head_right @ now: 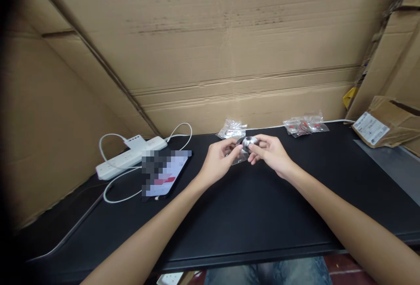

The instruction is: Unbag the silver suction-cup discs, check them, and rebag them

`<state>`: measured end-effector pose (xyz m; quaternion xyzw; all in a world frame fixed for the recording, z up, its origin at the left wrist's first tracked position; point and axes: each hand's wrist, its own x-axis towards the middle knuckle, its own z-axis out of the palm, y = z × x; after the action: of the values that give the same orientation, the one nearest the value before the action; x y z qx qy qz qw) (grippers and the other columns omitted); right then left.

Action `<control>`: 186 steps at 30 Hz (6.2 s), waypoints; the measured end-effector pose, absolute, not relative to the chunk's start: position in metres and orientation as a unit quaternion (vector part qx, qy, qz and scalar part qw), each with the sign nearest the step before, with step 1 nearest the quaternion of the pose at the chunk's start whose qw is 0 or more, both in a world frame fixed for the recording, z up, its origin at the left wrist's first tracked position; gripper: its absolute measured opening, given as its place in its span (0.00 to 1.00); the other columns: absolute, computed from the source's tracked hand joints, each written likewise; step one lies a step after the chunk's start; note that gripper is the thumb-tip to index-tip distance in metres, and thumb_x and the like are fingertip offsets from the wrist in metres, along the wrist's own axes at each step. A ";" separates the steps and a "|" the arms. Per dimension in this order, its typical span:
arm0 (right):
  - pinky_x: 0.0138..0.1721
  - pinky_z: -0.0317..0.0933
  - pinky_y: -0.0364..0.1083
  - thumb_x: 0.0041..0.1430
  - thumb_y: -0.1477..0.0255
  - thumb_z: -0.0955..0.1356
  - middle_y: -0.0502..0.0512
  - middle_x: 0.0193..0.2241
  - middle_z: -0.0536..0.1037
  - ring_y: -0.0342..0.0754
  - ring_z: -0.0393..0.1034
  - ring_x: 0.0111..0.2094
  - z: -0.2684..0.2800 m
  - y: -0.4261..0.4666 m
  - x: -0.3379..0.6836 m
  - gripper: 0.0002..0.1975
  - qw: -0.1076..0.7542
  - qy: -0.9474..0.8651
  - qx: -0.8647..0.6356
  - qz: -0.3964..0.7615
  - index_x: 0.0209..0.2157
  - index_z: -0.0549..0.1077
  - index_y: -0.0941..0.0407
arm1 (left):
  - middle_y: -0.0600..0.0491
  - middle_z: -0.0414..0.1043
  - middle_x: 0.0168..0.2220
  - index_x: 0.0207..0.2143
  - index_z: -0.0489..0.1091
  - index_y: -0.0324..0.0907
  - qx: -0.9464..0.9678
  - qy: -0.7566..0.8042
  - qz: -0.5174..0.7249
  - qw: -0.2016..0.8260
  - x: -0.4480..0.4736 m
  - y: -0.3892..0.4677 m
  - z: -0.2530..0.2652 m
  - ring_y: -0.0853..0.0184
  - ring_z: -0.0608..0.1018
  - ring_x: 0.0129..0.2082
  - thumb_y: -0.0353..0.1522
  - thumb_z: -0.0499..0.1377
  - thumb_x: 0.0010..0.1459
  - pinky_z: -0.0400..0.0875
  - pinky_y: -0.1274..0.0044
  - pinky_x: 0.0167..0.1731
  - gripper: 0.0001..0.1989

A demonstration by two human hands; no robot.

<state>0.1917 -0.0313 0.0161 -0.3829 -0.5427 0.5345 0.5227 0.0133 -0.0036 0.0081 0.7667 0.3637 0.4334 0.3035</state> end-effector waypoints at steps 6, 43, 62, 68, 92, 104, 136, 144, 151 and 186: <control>0.27 0.69 0.49 0.51 0.65 0.74 0.54 0.23 0.77 0.49 0.74 0.23 0.009 -0.017 0.206 0.13 0.558 -0.546 -0.418 0.465 0.35 0.76 0.58 | 0.52 0.73 0.24 0.32 0.76 0.39 0.721 0.392 0.447 0.356 0.010 0.006 0.002 0.68 0.74 0.23 0.36 0.59 0.59 0.66 0.78 0.24 0.10; 0.38 0.63 0.47 0.64 0.76 0.64 0.54 0.32 0.73 0.47 0.67 0.35 0.005 -0.029 0.206 0.04 0.397 -0.832 -0.383 0.064 0.36 0.71 0.56 | 0.53 0.71 0.27 0.44 0.75 0.35 0.699 0.296 0.406 0.509 0.021 -0.006 0.002 0.70 0.73 0.26 0.34 0.62 0.59 0.68 0.78 0.26 0.14; 0.30 0.65 0.44 0.46 0.76 0.71 0.48 0.24 0.73 0.42 0.69 0.26 0.004 -0.025 0.194 0.06 0.562 -0.593 -0.385 0.430 0.27 0.69 0.56 | 0.48 0.77 0.34 0.52 0.69 0.38 0.596 0.253 0.389 0.656 0.018 -0.007 0.013 0.63 0.81 0.32 0.33 0.67 0.55 0.77 0.65 0.41 0.23; 0.25 0.58 0.43 0.44 0.75 0.71 0.48 0.22 0.72 0.40 0.63 0.22 0.010 -0.029 0.191 0.05 0.571 -0.538 -0.394 0.479 0.24 0.70 0.56 | 0.49 0.75 0.33 0.47 0.70 0.39 0.587 0.272 0.377 0.663 0.021 -0.011 0.017 0.64 0.81 0.29 0.35 0.64 0.57 0.78 0.69 0.35 0.16; 0.20 0.56 0.42 0.49 0.67 0.72 0.46 0.17 0.71 0.41 0.62 0.16 -0.006 0.008 0.245 0.11 0.511 -0.610 -0.522 0.308 0.28 0.66 0.55 | 0.50 0.71 0.35 0.33 0.72 0.41 0.907 0.267 0.247 0.210 0.020 -0.020 0.004 0.60 0.74 0.41 0.38 0.68 0.51 0.70 0.70 0.41 0.12; 0.18 0.47 0.39 0.47 0.75 0.65 0.45 0.17 0.64 0.39 0.55 0.17 -0.010 0.011 0.248 0.01 0.451 -0.639 -0.516 0.348 0.25 0.67 0.55 | 0.48 0.73 0.38 0.38 0.73 0.40 0.933 0.228 0.229 0.157 0.018 -0.020 0.006 0.57 0.71 0.46 0.37 0.65 0.56 0.67 0.69 0.46 0.11; 0.25 0.54 0.42 0.66 0.66 0.62 0.47 0.21 0.71 0.43 0.63 0.21 0.006 -0.017 0.214 0.09 0.427 -0.755 -0.453 0.205 0.33 0.65 0.55 | 0.50 0.76 0.33 0.43 0.72 0.40 0.768 0.339 0.391 0.377 0.026 -0.018 0.012 0.67 0.77 0.30 0.39 0.56 0.64 0.71 0.76 0.31 0.13; 0.29 0.58 0.43 0.68 0.71 0.60 0.49 0.25 0.73 0.43 0.68 0.24 0.004 -0.036 0.195 0.04 0.410 -0.786 -0.422 0.191 0.37 0.63 0.54 | 0.53 0.72 0.25 0.36 0.72 0.37 0.694 0.291 0.401 0.522 0.026 -0.013 0.013 0.71 0.74 0.23 0.40 0.60 0.61 0.66 0.82 0.20 0.13; 0.21 0.52 0.40 0.67 0.63 0.63 0.44 0.20 0.60 0.39 0.54 0.18 0.006 -0.031 0.188 0.13 0.562 -0.615 -0.395 0.387 0.30 0.62 0.54 | 0.57 0.67 0.16 0.28 0.69 0.38 0.665 0.374 0.388 0.517 0.023 -0.008 0.009 0.76 0.67 0.13 0.33 0.57 0.60 0.59 0.84 0.14 0.09; 0.29 0.56 0.45 0.49 0.74 0.70 0.55 0.22 0.77 0.49 0.69 0.27 -0.009 0.008 0.255 0.06 0.250 -0.731 -0.600 0.207 0.20 0.77 0.55 | 0.55 0.71 0.22 0.32 0.74 0.42 0.860 0.386 0.297 0.152 0.023 -0.020 0.007 0.69 0.71 0.22 0.32 0.54 0.62 0.61 0.78 0.26 0.10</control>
<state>0.2546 0.0083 -0.0092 -0.6003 -0.7309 0.2068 0.2503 0.0230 -0.0200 0.0067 0.8603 0.3857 0.2967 0.1517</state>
